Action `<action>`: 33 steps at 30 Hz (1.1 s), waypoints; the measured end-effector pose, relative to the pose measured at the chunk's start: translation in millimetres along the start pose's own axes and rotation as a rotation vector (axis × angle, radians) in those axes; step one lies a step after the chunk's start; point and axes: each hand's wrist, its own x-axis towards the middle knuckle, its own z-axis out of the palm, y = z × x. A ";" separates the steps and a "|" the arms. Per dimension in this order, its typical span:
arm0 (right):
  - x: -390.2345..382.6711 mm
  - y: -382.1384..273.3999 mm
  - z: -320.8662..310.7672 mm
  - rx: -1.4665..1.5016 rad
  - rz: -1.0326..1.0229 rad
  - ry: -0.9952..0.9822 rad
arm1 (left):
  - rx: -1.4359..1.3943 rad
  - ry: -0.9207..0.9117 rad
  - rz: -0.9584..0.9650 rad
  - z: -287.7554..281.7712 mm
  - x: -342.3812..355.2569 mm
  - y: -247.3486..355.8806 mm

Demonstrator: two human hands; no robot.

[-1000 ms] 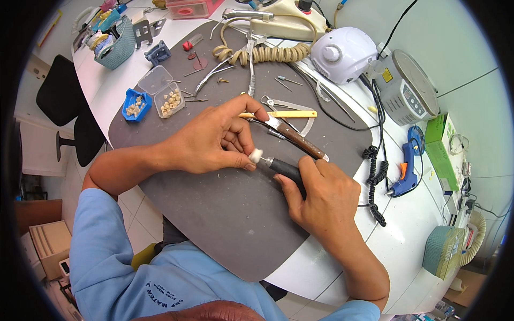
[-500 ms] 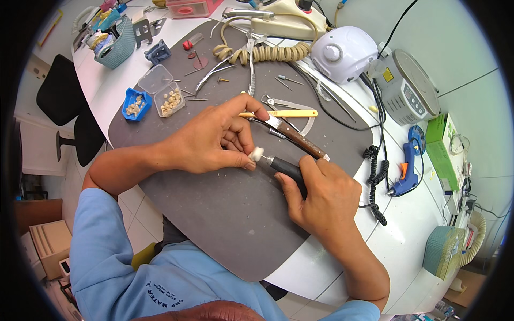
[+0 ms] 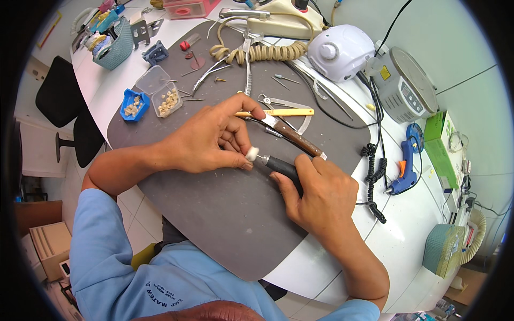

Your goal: The person polishes a white dental prosthetic using a rotating hand tool with a soft buffing attachment while holding the prosthetic with their other hand.

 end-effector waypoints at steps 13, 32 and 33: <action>-1.3 0.7 3.7 -0.025 -0.024 0.028 | -0.019 0.000 -0.027 1.1 0.0 3.0; -1.1 -0.7 1.2 -0.024 0.014 0.014 | 0.008 -0.008 -0.002 0.1 0.0 -0.5; -0.6 0.6 -0.8 -0.010 -0.007 0.007 | -0.014 -0.004 -0.011 0.7 -0.1 0.4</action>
